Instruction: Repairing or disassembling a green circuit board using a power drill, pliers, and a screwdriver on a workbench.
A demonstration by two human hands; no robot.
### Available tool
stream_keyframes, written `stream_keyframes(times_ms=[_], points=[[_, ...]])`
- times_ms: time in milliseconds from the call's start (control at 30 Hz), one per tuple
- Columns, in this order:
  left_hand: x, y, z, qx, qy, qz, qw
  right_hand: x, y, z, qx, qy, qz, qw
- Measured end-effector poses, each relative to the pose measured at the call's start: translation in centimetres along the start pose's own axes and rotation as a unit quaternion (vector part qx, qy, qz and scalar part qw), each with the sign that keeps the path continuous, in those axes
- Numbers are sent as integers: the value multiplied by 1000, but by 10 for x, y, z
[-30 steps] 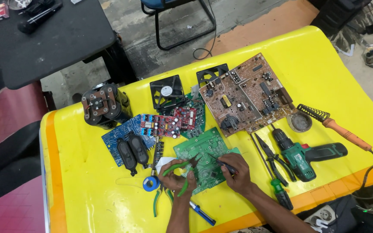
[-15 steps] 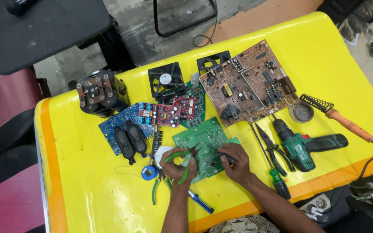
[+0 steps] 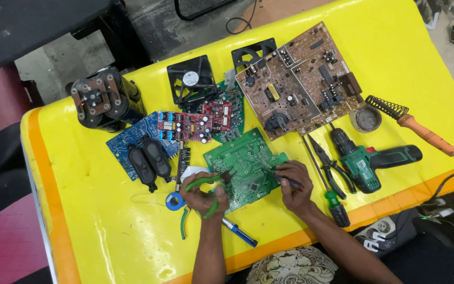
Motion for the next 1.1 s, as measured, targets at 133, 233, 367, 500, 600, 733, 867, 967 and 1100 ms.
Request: stream_keyframes(times_ms=[133,233,367,500,600,733,867,967,1100], points=[[8,-4,-1,41,23,20,999,-3,1,-1,-15,10,10,1000],[12,-1,-8,36,15,25,999,-3,-1,1,-16,3,0,1000],[5,1,-7,30,-13,32,999,-8,-1,-8,-12,-1,21,1000],[3,-6,1,66,39,17,997,-4,-1,0,-7,-11,8,1000],[3,-7,0,75,44,10,996,-7,-3,-3,-4,-16,24,1000],[14,-2,-7,46,36,20,998,1,-3,5,-2,-15,15,1000],[10,-4,0,34,45,26,998,-6,-4,1,2,-17,-3,1000],[9,-4,-9,40,34,15,998,-5,-7,-7,9,-19,28,999],[7,-3,-7,26,15,20,999,4,-4,8,18,-8,1,1000]])
Point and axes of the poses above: each hand's wrist, its own z-axis towards the middle knuckle, its own y-axis out of the back of the hand, x = y × z, the point moved 6 cm from there along z, towards the middle knuckle, and after that the axes turned 10 degrees about y, right-handed, at the moved point
